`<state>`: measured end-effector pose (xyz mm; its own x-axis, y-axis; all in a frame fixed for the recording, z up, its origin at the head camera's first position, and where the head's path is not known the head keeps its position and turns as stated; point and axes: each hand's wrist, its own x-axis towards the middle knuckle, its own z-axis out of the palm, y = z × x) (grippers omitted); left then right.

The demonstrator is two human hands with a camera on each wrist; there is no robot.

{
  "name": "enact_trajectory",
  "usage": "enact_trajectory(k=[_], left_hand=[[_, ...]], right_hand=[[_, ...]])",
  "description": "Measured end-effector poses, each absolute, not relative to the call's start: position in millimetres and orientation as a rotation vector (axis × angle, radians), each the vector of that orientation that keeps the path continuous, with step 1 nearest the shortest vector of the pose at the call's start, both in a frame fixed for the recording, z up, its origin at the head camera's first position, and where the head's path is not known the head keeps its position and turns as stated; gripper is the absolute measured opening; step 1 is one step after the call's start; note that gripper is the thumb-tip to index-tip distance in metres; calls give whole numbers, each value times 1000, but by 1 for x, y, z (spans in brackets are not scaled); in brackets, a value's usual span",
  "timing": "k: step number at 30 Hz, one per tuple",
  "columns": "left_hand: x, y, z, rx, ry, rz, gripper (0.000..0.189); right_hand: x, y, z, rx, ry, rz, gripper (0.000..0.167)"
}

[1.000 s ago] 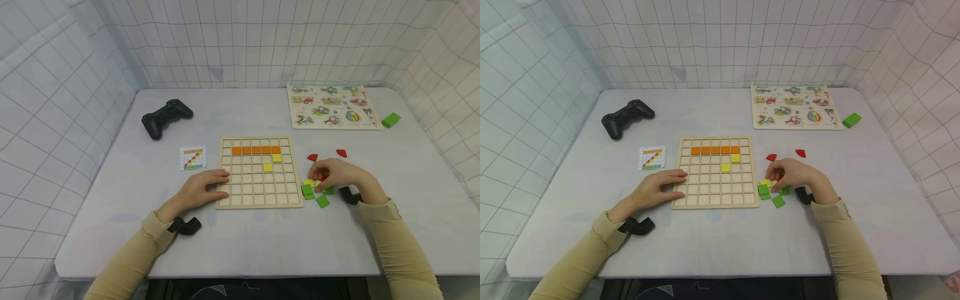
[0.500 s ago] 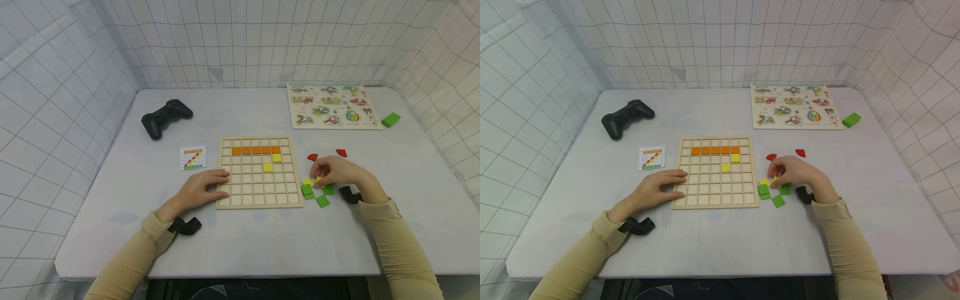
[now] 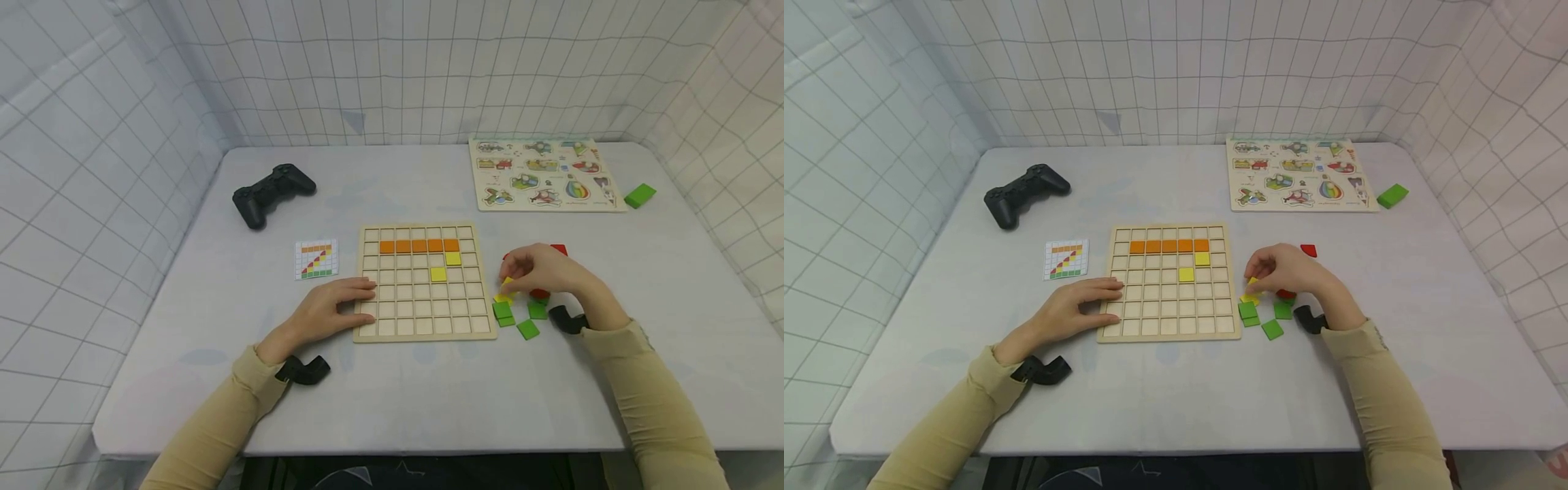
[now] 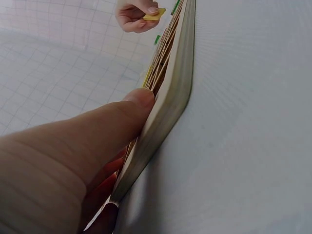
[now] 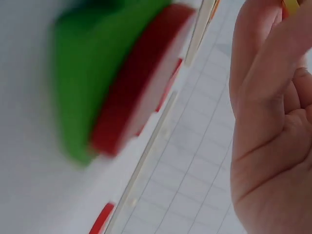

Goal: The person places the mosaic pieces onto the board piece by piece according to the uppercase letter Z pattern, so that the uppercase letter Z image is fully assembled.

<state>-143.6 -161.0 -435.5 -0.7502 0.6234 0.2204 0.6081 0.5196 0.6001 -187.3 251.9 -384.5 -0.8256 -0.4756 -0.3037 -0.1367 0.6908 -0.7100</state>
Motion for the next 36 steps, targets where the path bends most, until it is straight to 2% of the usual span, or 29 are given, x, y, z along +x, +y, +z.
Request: enact_trajectory(k=[5,17,28,36], left_hand=[[-144,-161,-436,1087,2713,1061,47],[-143,-161,-436,1100,2719,1053,48],[-142,-159,-435,1088,2715,1059,47],[-141,-158,-433,1093,2724,1057,46]], right_hand=[[-193,234,-376,-617,2385,-994,13],[-203,169,-363,-961,2263,-936,13],[-215,129,-372,-1039,2219,-875,15],[-214,121,-372,-972,2201,-848,16]])
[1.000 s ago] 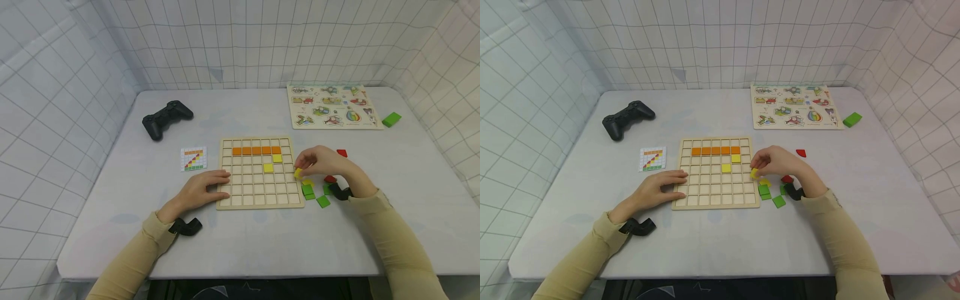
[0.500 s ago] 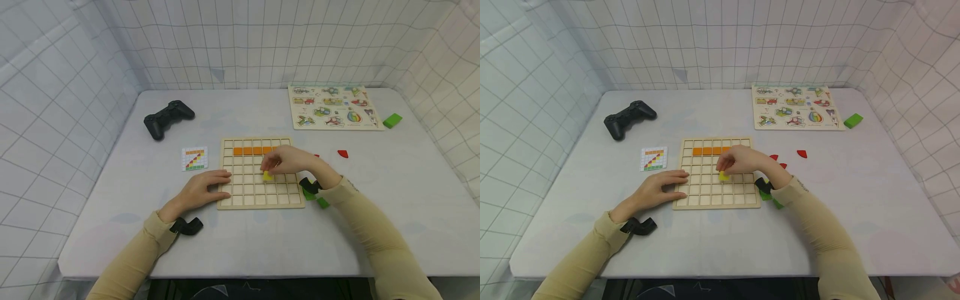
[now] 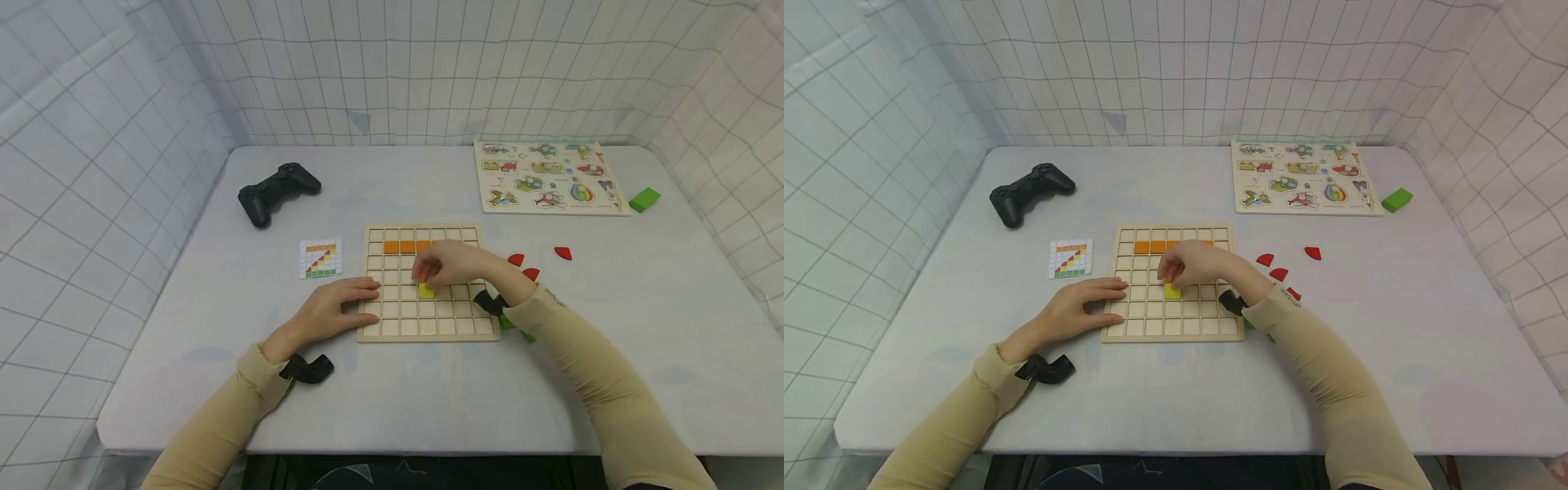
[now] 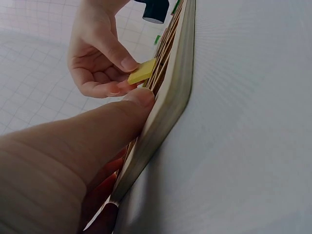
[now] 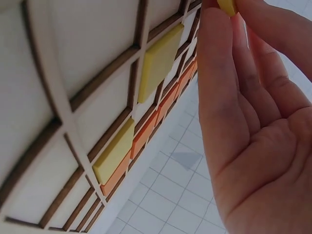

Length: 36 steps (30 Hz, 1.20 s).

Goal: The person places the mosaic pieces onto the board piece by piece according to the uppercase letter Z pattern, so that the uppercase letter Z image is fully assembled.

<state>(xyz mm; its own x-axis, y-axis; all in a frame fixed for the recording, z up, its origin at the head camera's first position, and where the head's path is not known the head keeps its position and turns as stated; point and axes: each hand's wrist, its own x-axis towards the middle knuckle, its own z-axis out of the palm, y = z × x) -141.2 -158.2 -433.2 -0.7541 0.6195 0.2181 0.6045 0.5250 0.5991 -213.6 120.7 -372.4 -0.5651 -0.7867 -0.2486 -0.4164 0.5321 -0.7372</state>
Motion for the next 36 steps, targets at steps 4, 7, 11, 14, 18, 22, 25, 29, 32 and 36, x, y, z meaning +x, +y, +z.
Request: enact_trajectory(k=[4,7,11,14,18,22,25,29,32,36], left_hand=[[-141,-158,-433,1095,2730,1052,46],[-141,-158,-433,1093,2731,1051,46],[-141,-158,-433,1098,2732,1048,46],[-141,-158,-434,1109,2734,1046,46],[-141,-158,-434,1118,2734,1043,46],[-141,-158,-434,1108,2733,1038,46],[-141,-158,-434,1107,2733,1036,46],[-141,-158,-433,1117,2732,1038,46],[-141,-158,-433,1115,2727,1043,46],[-141,-159,-434,1099,2723,1045,46]], right_hand=[[-212,124,-374,-994,2209,-860,16],[-210,128,-374,-992,2227,-866,16],[-207,137,-370,-985,2257,-887,18],[-205,147,-365,-1001,2261,-916,20],[-200,164,-358,-1012,2261,-956,20],[-196,181,-352,-951,2299,-988,23],[-192,195,-351,-905,2331,-1029,28],[-188,213,-354,-856,2349,-1111,33],[-186,224,-357,-810,2361,-1163,37],[-184,234,-361,-756,2383,-1195,42]])
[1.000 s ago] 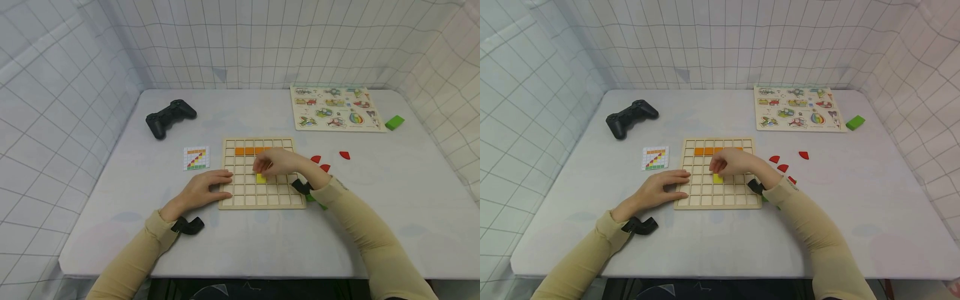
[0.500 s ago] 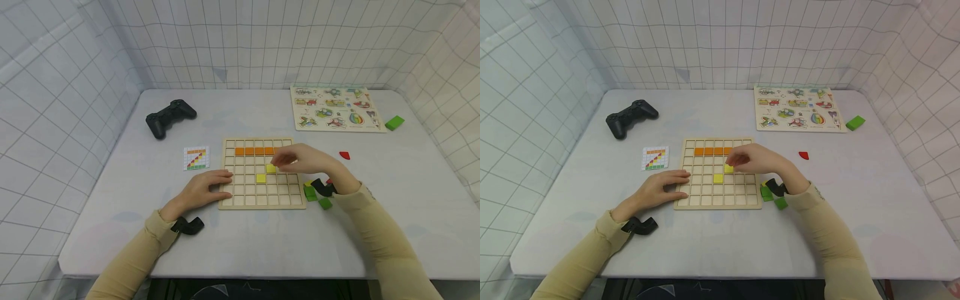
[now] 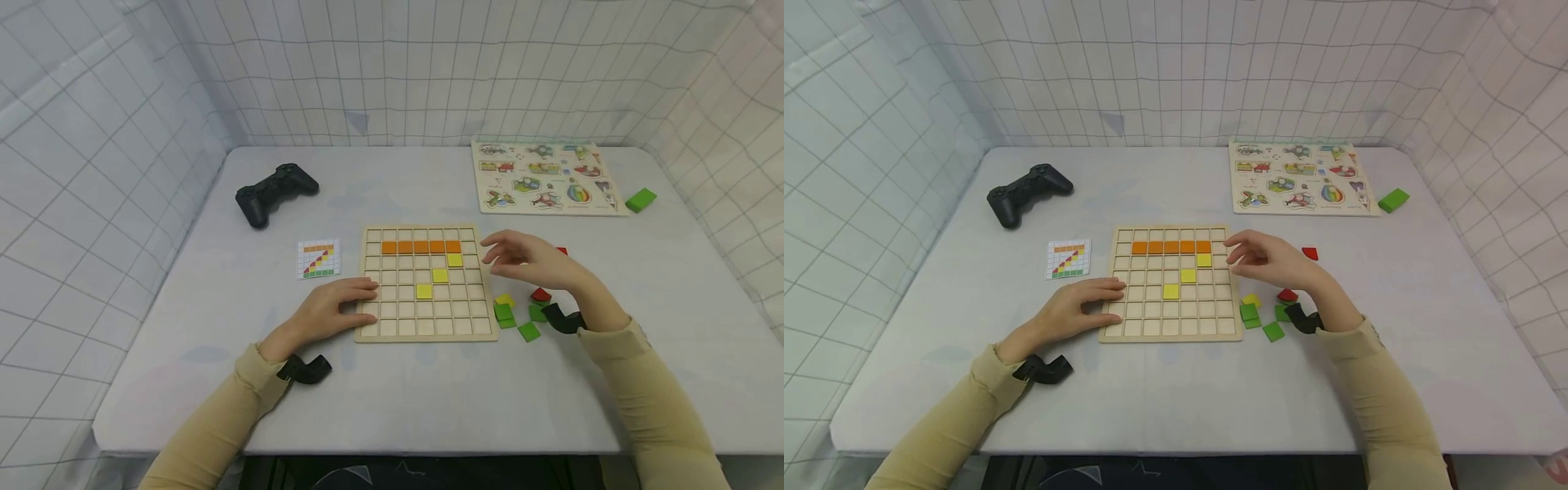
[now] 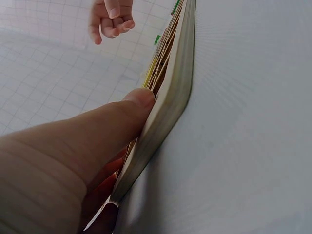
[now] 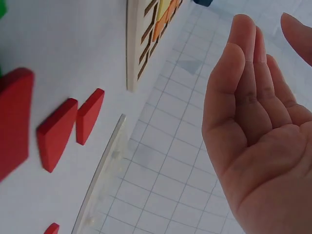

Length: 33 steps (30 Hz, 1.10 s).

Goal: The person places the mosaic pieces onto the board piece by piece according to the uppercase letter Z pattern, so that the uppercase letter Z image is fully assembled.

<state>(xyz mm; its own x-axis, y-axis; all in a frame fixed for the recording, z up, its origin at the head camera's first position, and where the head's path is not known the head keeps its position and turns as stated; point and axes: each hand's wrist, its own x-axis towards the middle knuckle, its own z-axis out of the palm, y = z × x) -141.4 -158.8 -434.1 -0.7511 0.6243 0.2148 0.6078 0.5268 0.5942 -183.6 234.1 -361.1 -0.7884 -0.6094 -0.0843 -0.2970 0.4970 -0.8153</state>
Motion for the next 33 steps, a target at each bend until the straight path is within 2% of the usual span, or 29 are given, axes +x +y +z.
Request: enact_trajectory(k=[17,33], left_hand=[[-142,-159,-435,1117,2731,1061,46],[-141,-159,-433,1123,2738,1056,45]], right_hand=[[-179,261,-385,-633,2310,-1230,39],[-181,267,-394,-734,2258,-1151,37]])
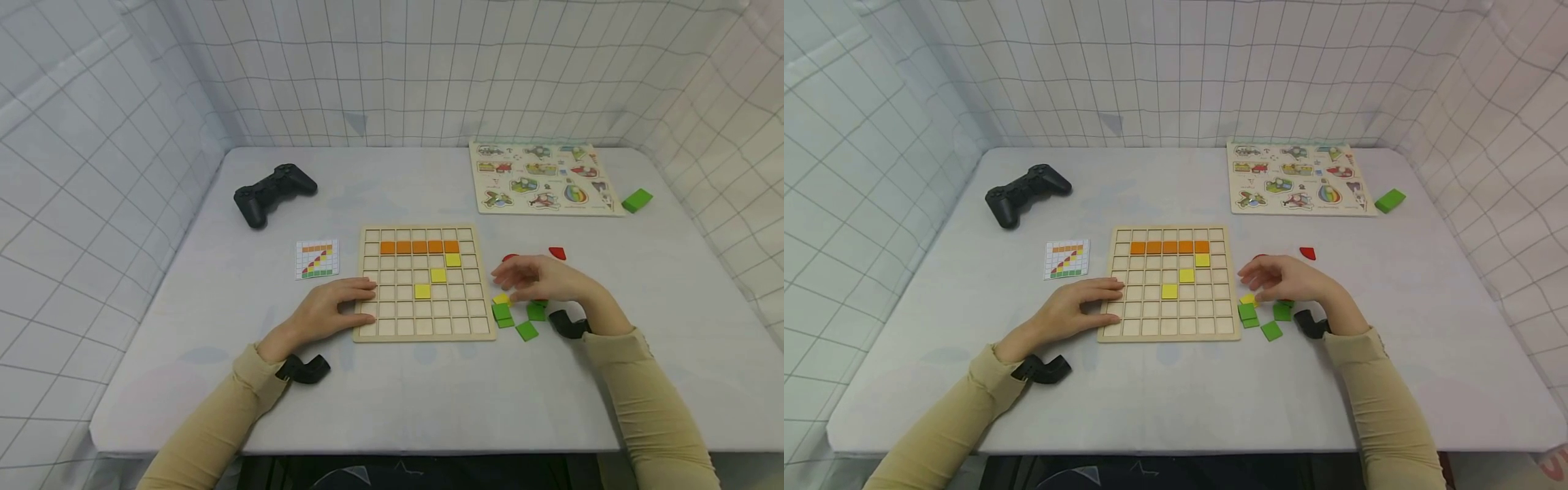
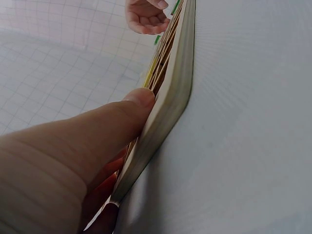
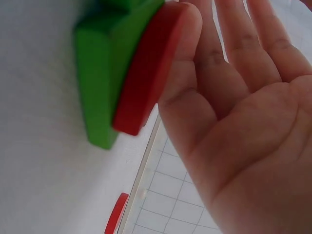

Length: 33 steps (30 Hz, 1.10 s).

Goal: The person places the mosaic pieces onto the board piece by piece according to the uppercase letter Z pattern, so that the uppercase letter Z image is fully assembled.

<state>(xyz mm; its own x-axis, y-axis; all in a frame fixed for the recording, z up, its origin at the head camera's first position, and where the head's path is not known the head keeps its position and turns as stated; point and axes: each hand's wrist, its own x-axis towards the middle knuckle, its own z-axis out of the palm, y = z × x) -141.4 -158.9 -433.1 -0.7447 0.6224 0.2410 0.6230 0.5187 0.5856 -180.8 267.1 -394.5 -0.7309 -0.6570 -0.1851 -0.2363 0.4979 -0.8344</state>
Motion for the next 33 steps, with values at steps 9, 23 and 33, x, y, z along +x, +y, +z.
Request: enact_trajectory(k=[9,23,33], left_hand=[[-141,-159,-433,-1122,-2734,-1052,45],[-141,-158,-434,-1142,-2695,-1038,45],[-142,-159,-433,-1129,-2735,-1052,45]], right_hand=[[-181,267,-397,-693,2267,-1088,38],[-179,263,-400,-694,2334,-993,26],[-177,262,-399,-645,2359,-975,23]])
